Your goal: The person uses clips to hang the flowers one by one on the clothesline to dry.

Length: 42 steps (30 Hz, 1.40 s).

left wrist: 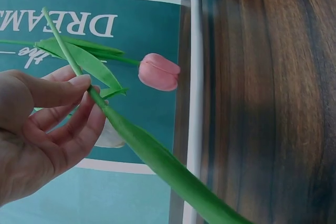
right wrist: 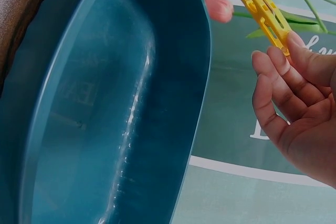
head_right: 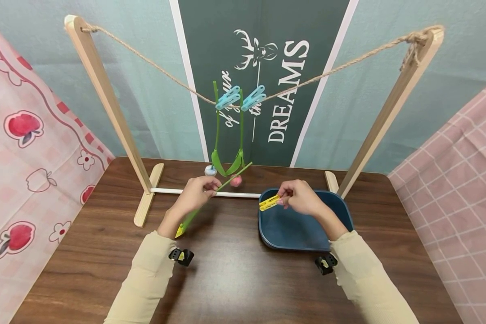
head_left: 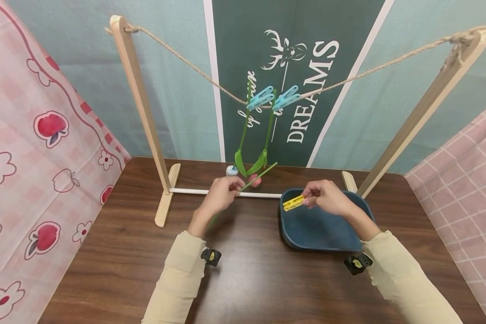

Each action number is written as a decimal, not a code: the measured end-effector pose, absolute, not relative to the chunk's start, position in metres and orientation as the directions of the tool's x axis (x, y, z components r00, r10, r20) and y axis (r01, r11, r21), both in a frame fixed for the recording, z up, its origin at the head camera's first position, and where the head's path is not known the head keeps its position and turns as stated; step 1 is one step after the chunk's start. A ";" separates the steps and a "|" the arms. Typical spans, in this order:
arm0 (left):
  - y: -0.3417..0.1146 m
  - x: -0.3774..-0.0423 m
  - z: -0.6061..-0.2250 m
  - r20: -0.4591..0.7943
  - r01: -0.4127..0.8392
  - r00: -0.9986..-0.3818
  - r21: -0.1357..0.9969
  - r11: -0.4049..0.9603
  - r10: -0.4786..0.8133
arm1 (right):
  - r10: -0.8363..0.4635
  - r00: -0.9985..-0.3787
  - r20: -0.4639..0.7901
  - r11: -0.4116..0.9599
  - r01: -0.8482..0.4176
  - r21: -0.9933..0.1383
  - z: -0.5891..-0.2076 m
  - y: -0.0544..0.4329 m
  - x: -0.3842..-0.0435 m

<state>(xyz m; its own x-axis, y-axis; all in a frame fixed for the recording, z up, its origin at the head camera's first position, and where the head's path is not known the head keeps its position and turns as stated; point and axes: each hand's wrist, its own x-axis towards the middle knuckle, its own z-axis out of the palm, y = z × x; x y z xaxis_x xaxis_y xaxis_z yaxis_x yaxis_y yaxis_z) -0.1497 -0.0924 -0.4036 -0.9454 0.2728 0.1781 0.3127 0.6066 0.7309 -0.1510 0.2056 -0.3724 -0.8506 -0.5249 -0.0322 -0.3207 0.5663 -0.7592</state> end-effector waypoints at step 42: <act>-0.068 -0.150 -0.378 0.192 0.334 -0.933 0.780 0.529 0.306 | -0.525 -0.849 -0.058 0.575 -0.303 -0.760 -0.374 0.209 -0.149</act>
<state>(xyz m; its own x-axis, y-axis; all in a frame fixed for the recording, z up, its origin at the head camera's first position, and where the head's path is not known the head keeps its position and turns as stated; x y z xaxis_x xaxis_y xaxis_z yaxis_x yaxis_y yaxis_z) -0.1500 -0.0681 -0.3781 -0.9326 0.3057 0.1919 0.3340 0.5290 0.7801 -0.1491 0.2091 -0.3741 -0.8493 -0.5246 -0.0585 -0.3030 0.5752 -0.7599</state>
